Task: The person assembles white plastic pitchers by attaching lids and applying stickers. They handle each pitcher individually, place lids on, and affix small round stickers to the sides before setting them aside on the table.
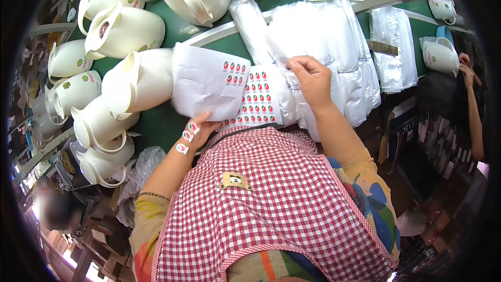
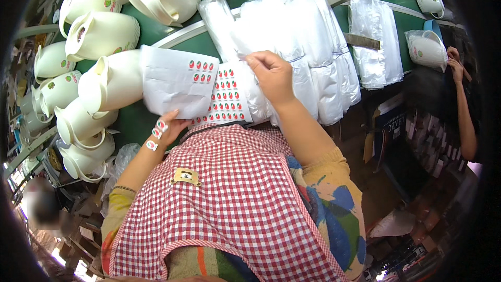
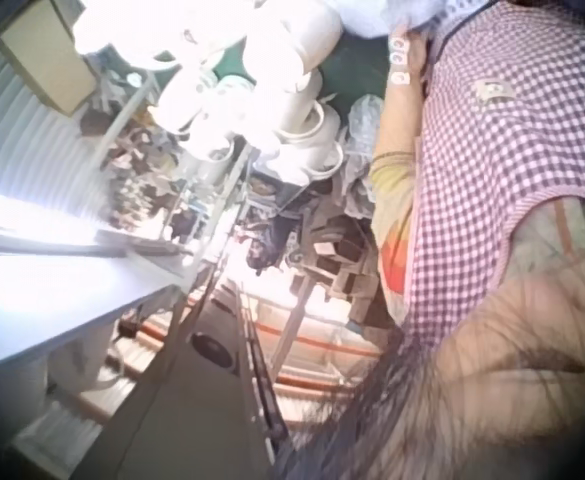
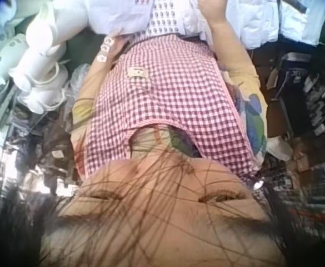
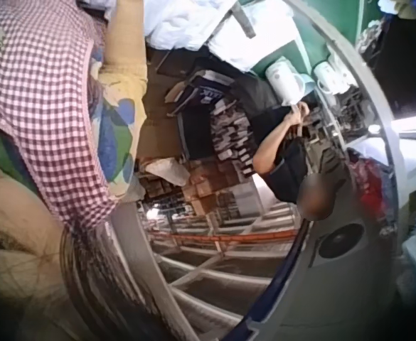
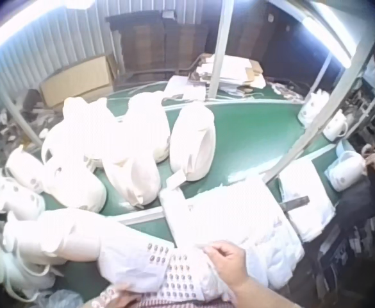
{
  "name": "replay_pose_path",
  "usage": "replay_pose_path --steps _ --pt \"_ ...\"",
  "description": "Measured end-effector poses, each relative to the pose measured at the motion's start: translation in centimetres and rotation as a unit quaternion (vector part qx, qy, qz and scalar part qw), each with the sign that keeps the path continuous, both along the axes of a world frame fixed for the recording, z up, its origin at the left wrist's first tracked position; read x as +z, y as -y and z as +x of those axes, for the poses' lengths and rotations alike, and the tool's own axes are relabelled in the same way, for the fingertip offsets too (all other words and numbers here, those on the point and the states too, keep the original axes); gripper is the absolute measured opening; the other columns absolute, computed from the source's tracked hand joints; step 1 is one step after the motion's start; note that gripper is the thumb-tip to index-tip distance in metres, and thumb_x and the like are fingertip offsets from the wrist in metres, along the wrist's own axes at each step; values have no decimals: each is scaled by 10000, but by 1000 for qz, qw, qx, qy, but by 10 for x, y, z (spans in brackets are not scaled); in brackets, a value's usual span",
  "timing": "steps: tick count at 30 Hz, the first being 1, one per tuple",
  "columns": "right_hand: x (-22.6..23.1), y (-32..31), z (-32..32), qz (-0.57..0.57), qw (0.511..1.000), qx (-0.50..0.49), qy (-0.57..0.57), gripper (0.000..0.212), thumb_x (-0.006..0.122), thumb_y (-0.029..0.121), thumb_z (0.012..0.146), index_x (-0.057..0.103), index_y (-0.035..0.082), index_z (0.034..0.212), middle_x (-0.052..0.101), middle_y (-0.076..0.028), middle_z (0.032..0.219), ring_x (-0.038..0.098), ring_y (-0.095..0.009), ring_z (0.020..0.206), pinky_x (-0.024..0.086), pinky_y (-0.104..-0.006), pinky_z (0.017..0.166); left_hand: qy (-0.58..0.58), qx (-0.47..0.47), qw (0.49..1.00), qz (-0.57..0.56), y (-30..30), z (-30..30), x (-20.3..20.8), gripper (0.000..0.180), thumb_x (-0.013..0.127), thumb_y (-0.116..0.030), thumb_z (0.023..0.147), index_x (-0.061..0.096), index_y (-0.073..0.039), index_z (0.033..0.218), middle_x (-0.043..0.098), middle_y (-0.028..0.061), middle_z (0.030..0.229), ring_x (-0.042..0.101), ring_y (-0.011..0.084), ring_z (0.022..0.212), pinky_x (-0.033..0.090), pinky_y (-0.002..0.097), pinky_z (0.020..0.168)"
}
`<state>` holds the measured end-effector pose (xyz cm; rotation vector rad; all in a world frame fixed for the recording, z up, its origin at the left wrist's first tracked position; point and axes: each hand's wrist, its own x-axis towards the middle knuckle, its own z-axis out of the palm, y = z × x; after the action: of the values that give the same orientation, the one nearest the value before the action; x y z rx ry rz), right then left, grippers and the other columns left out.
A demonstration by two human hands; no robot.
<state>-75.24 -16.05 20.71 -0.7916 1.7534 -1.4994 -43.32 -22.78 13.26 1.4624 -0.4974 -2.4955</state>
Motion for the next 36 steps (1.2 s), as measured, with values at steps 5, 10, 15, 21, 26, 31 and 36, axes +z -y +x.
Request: replay_pose_path --steps 5,10,15,21,26,31,36 --pt "3 -16 -47 -28 997 -42 -55 52 655 27 863 680 -12 886 635 3 777 536 -38 693 435 -186 609 178 -512 839 -52 59 59 55 556 679 -465 839 621 26 1095 653 89 954 580 121 816 449 241 741" --pt "-17 -38 -50 -19 994 -96 -47 41 649 8 856 675 -17 874 635 -4 767 539 -50 693 445 -202 621 -91 -323 907 -256 123 -107 149 473 664 -419 861 603 -29 1121 635 62 1013 583 140 904 444 250 843" --pt "-2 -56 -51 -34 987 -93 -130 12 658 -16 836 662 -17 848 633 -7 769 546 -73 680 448 -216 625 34 -115 908 -402 183 -278 120 694 640 -357 878 375 5 1407 514 157 1319 358 238 1330 271 370 1090" --pt "-18 -88 -76 -38 981 -157 -106 26 671 -12 831 658 -13 853 634 -23 772 543 -78 676 447 -212 626 -48 -228 861 -452 221 -341 112 245 589 -147 919 594 25 1093 691 137 990 670 223 913 520 346 867" --pt "31 -79 -98 -76 950 -191 -234 69 691 -22 803 660 -8 863 662 -55 808 586 -109 697 471 -231 646 -215 -135 885 -390 207 -361 198 326 467 -149 949 529 94 1158 649 213 1119 657 319 1014 528 373 921" --pt "102 -57 -118 -163 872 -140 -439 118 705 -45 749 656 9 842 674 -102 825 650 -207 720 514 -293 630 -176 -73 928 -319 150 -345 243 367 447 -110 942 465 105 1238 621 223 1168 645 322 1045 553 347 897" --pt "101 -43 -119 -162 818 1 -551 174 727 -7 679 643 36 826 656 -99 830 647 -252 690 521 -317 584 -174 -53 960 -215 129 -340 186 378 436 -79 943 406 132 1255 597 263 1174 637 351 1047 585 347 844"
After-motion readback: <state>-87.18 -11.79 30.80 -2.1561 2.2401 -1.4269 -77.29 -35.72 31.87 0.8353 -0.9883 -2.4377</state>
